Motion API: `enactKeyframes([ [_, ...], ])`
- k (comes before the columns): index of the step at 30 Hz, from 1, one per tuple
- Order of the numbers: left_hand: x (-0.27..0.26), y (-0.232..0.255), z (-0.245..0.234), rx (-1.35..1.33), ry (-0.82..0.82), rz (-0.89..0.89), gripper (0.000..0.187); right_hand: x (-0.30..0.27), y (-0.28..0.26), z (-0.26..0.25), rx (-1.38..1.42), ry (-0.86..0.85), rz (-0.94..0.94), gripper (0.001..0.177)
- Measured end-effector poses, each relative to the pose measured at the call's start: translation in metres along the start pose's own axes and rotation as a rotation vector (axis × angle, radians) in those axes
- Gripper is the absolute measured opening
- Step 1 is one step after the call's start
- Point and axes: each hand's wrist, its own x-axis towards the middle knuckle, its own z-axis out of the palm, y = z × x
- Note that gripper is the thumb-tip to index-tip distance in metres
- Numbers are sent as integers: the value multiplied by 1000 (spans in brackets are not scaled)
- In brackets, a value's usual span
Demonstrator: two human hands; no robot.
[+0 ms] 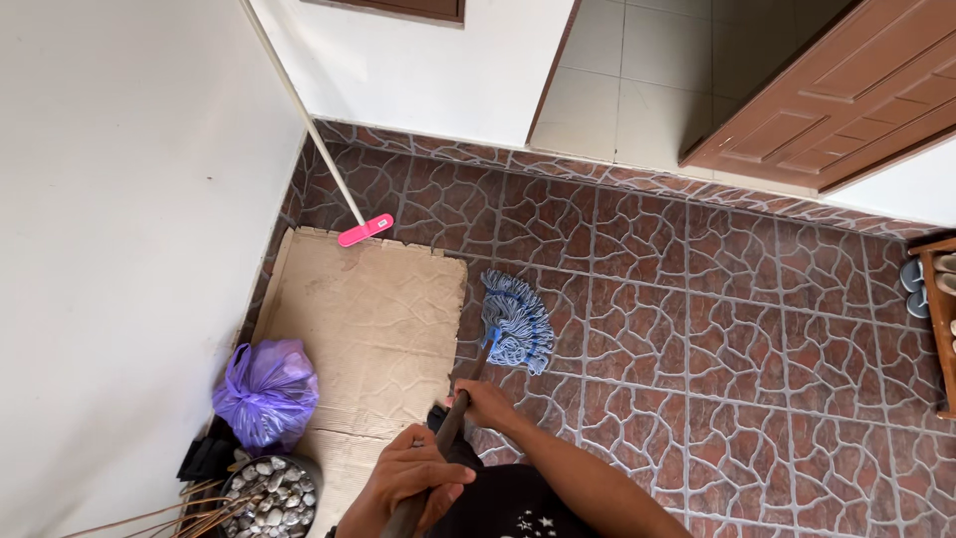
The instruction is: The person mops a tiled floor using a mop, moving it across the surface near an entryway and a shoe rack.
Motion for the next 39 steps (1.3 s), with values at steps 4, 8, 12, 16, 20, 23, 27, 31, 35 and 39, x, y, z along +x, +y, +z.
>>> enactKeyframes([
  [4,0,6,32,-39,10,1,16,-26,16,-25,-57,-23,98,35],
  [8,-1,4,80,-71,-49,-48,17,-59,57,-58,-117,31,172,34],
  [12,-14,-11,145,-126,-100,-138,17,-94,123,-86,-127,93,211,29],
  [16,-33,-29,210,-178,-71,-125,13,-121,187,-113,-129,220,202,23],
  [20,-47,-42,262,-249,-171,-191,18,-160,232,-138,-310,302,333,13],
  [23,-53,-40,296,-253,-255,-256,24,-190,256,-151,-251,397,325,16],
  [27,-58,-15,306,-283,-260,-262,19,-229,254,-159,-167,440,342,26],
  [31,-48,-13,285,-268,-375,-249,13,-235,226,-147,-99,478,296,32],
  [35,-49,-12,235,-280,-380,-210,12,-211,197,-116,-75,472,290,30],
  [39,-65,-5,172,-230,-328,-192,12,-176,159,-63,-1,472,189,28],
])
